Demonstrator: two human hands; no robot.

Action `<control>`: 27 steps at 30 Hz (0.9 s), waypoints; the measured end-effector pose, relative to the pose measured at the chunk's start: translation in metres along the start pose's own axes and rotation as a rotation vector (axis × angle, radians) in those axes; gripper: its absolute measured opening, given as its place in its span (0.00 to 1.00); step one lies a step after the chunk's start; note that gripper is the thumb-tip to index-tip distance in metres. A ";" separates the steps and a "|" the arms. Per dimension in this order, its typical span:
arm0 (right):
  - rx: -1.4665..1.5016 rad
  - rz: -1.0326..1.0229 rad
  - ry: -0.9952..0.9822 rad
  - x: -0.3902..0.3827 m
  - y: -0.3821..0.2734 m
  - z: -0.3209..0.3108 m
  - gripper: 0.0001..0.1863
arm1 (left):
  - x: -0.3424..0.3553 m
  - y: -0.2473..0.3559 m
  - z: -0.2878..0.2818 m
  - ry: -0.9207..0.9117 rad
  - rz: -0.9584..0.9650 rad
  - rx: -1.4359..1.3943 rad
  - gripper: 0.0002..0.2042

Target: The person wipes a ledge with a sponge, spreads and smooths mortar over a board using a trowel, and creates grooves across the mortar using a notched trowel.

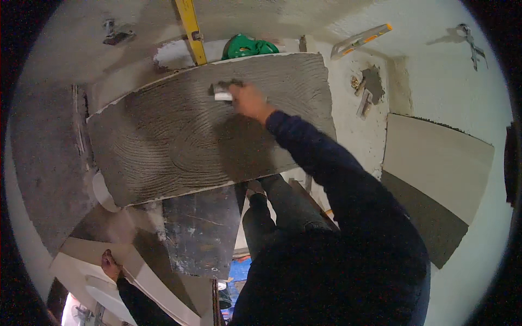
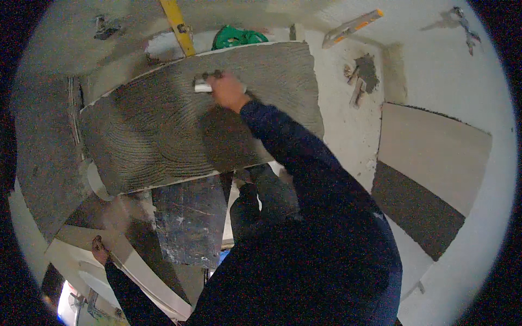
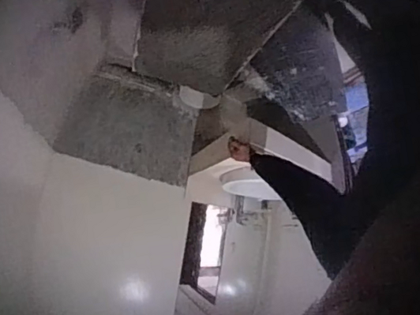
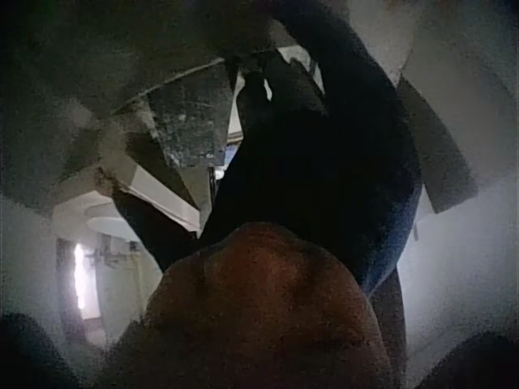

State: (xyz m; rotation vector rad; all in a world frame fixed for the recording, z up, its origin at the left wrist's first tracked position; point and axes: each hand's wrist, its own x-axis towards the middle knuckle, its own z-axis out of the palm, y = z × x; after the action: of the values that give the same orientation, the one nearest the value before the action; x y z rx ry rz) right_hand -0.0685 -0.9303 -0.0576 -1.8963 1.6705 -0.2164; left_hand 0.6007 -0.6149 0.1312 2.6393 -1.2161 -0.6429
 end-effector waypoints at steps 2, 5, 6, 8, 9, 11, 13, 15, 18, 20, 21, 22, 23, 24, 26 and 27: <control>-0.320 -0.296 0.086 0.026 0.009 -0.014 0.22 | -0.002 -0.011 -0.017 -0.023 0.046 -0.031 0.21; -0.373 -0.273 0.003 0.055 0.019 -0.023 0.24 | -0.006 -0.020 -0.017 0.084 0.127 0.038 0.22; -0.376 -0.271 0.007 0.058 0.027 -0.022 0.24 | -0.003 -0.015 -0.011 0.084 0.132 0.035 0.22; -0.396 -0.288 0.137 0.057 0.045 -0.012 0.23 | -0.001 -0.004 0.002 0.031 -0.002 -0.103 0.22; -0.369 -0.311 0.138 0.058 0.038 0.000 0.23 | -0.008 -0.019 -0.016 0.058 -0.016 -0.086 0.22; -0.277 -0.293 0.124 0.053 0.022 0.023 0.22 | -0.022 -0.044 -0.050 0.131 0.338 0.353 0.21; -0.381 -0.263 0.006 0.029 0.040 0.025 0.21 | -0.012 -0.001 -0.008 0.070 0.237 0.201 0.22; -0.447 -0.247 -0.095 0.009 0.041 0.027 0.21 | -0.007 0.041 -0.001 0.037 0.132 0.079 0.22; -0.360 -0.402 -0.157 -0.014 0.020 0.032 0.20 | -0.007 0.037 -0.010 -0.018 0.102 0.152 0.21; -0.297 -0.515 -0.013 -0.010 -0.012 0.032 0.18 | -0.012 -0.011 -0.019 0.098 0.213 0.101 0.21; -0.302 -0.519 0.030 -0.001 -0.026 0.024 0.18 | -0.016 -0.032 -0.028 0.099 0.215 0.106 0.21; -0.298 -0.514 0.040 0.013 -0.030 0.023 0.18 | -0.019 -0.048 -0.038 0.133 0.184 0.065 0.21; -0.354 -0.597 0.098 0.031 -0.028 0.023 0.18 | -0.020 -0.056 -0.038 0.163 0.149 0.017 0.21; -0.441 -0.647 0.151 0.039 -0.008 0.012 0.19 | -0.008 -0.040 -0.019 0.133 0.178 -0.006 0.21; -0.535 -0.474 -0.009 0.038 0.026 -0.008 0.19 | -0.001 -0.013 0.001 0.035 0.193 -0.015 0.21; -0.578 -0.353 -0.162 0.041 0.035 -0.009 0.20 | -0.001 -0.015 -0.005 0.015 0.232 0.012 0.21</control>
State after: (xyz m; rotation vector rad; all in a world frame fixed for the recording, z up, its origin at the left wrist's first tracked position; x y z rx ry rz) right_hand -0.0946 -0.9728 -0.0797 -2.5521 1.3694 0.3129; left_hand 0.6121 -0.6047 0.1310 2.4543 -1.4961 -0.5757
